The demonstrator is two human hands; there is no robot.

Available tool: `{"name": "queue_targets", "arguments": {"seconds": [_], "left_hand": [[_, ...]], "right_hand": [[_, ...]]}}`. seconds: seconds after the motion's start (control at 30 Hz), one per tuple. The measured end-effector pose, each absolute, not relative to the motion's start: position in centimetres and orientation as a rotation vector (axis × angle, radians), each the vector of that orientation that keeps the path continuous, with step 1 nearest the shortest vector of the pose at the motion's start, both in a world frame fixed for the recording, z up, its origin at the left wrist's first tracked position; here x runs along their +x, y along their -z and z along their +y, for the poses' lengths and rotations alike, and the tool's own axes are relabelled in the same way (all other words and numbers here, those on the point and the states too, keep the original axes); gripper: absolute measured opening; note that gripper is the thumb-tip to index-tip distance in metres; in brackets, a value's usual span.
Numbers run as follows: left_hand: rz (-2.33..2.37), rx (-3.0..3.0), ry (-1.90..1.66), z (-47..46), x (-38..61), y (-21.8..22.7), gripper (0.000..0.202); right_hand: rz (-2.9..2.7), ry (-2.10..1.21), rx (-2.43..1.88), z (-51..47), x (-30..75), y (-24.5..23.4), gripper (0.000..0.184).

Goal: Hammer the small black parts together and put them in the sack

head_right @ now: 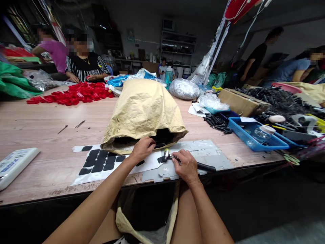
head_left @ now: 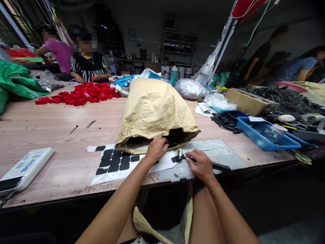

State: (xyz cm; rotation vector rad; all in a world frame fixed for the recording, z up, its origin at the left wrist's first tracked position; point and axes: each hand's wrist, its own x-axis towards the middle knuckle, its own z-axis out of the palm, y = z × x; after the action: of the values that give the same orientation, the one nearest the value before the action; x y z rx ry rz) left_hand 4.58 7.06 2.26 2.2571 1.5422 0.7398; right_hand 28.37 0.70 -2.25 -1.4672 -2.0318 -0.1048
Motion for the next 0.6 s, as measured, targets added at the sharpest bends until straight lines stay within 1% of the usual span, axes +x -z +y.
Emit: {"name": "queue_targets", "arguments": {"seconds": [0.07,0.23,0.4,0.6], "left_hand": [[1.534,2.274,-0.708,8.0,4.9,-1.4,0.012],[1.542,2.291,-0.726,7.3,4.6,-1.4,0.015],[1.438,2.2,-0.886,4.1,1.7,-2.4,0.014],[1.323,2.201,-0.813,0.2,-0.8,-1.1,0.011]], "right_hand": [[-2.039,0.096,-1.467,0.7,28.4,2.3,0.018],[-2.034,0.085,-1.471,0.7,28.4,2.2,0.018],[-2.011,0.077,-1.467,0.6,28.3,2.2,0.018],[-2.012,0.097,-1.484,0.6,28.3,2.1,0.018]]}}
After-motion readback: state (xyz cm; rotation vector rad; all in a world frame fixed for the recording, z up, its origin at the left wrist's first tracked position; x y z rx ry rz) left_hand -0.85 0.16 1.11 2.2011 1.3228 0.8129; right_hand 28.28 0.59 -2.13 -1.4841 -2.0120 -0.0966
